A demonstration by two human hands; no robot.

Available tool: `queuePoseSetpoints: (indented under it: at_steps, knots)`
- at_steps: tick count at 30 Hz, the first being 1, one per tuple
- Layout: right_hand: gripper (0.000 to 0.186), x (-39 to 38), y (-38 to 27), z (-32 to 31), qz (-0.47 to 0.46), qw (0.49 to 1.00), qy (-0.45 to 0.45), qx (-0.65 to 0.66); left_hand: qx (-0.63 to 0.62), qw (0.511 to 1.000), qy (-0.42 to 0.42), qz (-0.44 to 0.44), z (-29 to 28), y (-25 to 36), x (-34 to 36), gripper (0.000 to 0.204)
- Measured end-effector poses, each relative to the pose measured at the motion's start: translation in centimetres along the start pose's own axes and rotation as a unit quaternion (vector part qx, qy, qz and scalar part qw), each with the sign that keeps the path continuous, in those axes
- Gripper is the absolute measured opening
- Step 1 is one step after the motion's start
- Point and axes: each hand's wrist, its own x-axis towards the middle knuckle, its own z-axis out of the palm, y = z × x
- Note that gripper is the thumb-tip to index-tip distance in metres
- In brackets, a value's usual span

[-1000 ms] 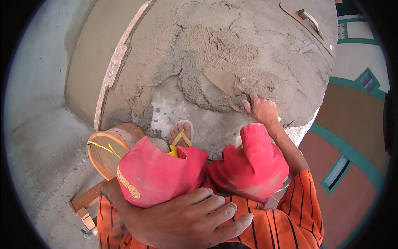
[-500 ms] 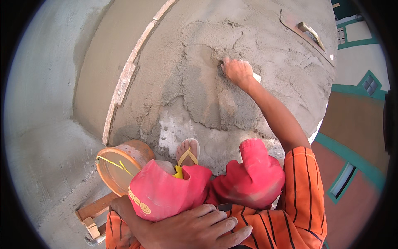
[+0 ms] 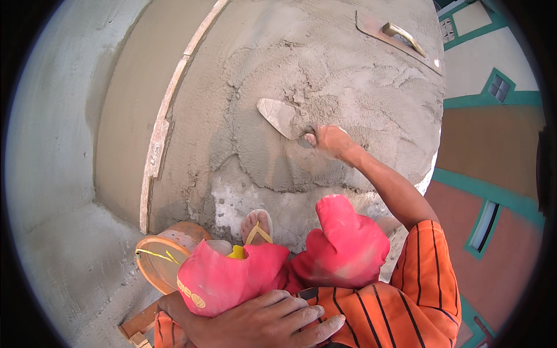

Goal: The person pours wet concrete from a bucket onto a rooftop surface and spreads it with a trowel. They then use a long wooden straightedge to level and smooth the concrete across the area.

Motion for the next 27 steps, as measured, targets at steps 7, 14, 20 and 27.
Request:
queuePoseSetpoints:
  at_steps: [7, 14, 20, 27]
  knots:
    - [0.037, 4.0, 5.0, -5.2, 0.115, 0.986, 0.04, -0.112, -0.012, 0.999, 0.032, 0.012, 1.2, -0.7, -0.3, 0.045]
    - [0.039, 10.8, 12.5, -7.1, 0.192, 0.971, 0.044, 0.134, -0.047, 0.992, -0.115, -0.027, -2.0, 0.1, 0.7, 0.047]
    - [0.047, 8.7, -6.5, -5.2, -0.011, 0.995, -0.083, 0.057, -0.105, 0.985, -0.126, -0.046, -1.8, -0.5, -0.4, 0.047]
    - [0.038, 17.0, -11.5, -2.4, -0.065, 0.996, 0.016, -0.059, -0.091, 0.987, -0.122, -0.051, -2.0, -0.1, -0.6, 0.049]
